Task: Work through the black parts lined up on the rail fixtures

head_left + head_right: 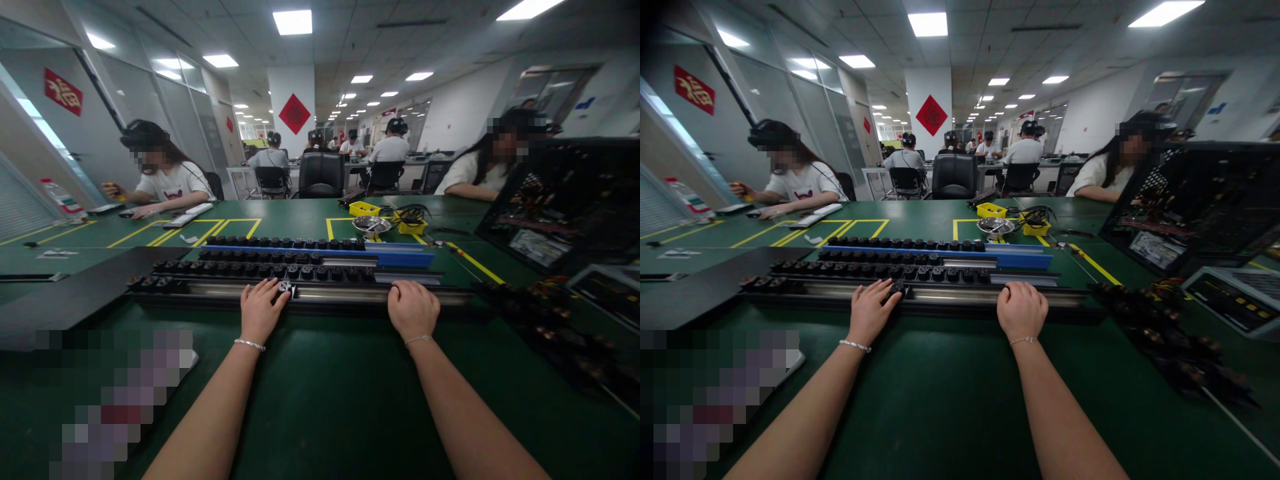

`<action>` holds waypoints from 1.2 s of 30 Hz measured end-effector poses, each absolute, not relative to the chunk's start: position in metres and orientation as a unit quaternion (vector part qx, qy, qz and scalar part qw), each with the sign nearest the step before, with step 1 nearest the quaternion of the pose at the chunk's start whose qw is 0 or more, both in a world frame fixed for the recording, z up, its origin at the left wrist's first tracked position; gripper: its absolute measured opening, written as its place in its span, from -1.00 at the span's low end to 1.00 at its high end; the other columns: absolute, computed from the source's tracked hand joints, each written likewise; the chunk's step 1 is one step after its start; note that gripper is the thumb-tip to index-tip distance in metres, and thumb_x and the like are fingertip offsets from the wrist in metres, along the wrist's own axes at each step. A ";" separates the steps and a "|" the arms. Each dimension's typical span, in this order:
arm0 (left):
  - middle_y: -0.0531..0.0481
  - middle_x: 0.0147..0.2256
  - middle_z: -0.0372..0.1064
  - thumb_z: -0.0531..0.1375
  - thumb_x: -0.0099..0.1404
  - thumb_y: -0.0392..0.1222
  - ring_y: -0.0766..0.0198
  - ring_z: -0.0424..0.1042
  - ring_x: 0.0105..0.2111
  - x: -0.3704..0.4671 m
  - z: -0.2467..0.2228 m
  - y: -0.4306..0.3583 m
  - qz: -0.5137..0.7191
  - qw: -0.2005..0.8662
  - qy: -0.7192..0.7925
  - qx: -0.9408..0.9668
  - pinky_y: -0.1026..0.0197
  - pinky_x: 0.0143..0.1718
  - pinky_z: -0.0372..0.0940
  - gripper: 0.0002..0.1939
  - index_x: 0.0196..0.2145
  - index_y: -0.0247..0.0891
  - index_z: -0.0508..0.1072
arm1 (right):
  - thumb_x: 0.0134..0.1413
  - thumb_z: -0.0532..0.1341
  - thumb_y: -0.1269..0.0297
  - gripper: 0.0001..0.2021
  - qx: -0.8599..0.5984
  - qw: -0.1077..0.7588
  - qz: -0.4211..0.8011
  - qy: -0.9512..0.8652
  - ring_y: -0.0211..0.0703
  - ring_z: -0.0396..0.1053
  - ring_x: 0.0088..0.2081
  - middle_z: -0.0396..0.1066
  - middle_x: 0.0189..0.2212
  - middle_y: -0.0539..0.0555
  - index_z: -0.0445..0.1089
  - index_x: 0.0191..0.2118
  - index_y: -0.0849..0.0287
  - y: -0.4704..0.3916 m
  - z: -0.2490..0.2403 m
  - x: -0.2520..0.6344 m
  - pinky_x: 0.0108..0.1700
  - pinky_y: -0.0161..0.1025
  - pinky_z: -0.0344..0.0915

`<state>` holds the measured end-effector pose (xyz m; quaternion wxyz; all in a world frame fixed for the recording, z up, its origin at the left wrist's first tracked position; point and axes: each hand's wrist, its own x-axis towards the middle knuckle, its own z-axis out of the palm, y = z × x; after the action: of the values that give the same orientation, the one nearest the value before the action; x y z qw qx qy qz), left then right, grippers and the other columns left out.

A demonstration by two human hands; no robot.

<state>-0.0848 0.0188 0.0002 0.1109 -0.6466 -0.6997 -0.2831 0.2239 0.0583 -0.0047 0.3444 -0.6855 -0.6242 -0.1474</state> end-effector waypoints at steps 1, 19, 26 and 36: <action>0.01 0.00 0.37 0.02 0.27 0.06 0.14 0.25 0.07 -0.085 0.001 0.019 -0.281 0.111 -0.699 -0.648 -0.05 0.15 -0.09 -0.65 -0.12 -0.09 0.46 | 0.07 -0.01 0.29 -0.72 -0.685 0.346 -0.148 -0.624 -0.05 0.24 -0.05 0.46 -0.21 0.10 0.45 -0.27 0.17 0.058 -0.005 0.224 -0.02 -0.09 0.00; 0.09 0.04 0.33 -0.01 0.27 0.10 0.13 0.19 0.10 -0.079 0.002 0.018 -0.258 0.118 -0.707 -0.647 -0.11 0.14 -0.13 -0.66 -0.11 0.06 0.45 | 0.06 0.00 0.30 -0.72 -0.684 0.344 -0.144 -0.626 -0.05 0.24 -0.06 0.46 -0.21 0.09 0.44 -0.26 0.16 0.058 -0.004 0.224 -0.03 -0.09 0.00; 0.09 0.05 0.32 -0.03 0.28 0.10 0.14 0.18 0.10 -0.077 0.005 0.015 -0.250 0.117 -0.709 -0.649 -0.13 0.16 -0.16 -0.65 -0.10 0.07 0.44 | 0.07 -0.01 0.29 -0.71 -0.684 0.347 -0.146 -0.625 -0.04 0.24 -0.06 0.46 -0.21 0.11 0.44 -0.26 0.17 0.057 -0.004 0.224 -0.03 -0.08 0.00; 0.05 0.08 0.28 0.00 0.26 0.11 0.08 0.15 0.12 -0.072 0.006 0.014 -0.237 0.113 -0.701 -0.663 -0.19 0.17 -0.20 -0.64 -0.06 0.08 0.42 | 0.07 -0.02 0.29 -0.70 -0.686 0.346 -0.137 -0.626 -0.04 0.23 -0.05 0.46 -0.21 0.11 0.44 -0.25 0.16 0.057 -0.003 0.224 -0.03 -0.09 -0.02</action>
<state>-0.0725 0.0141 0.0064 0.1134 -0.6632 -0.7008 -0.2369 0.2240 0.0573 -0.0032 0.3461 -0.6857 -0.6255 -0.1369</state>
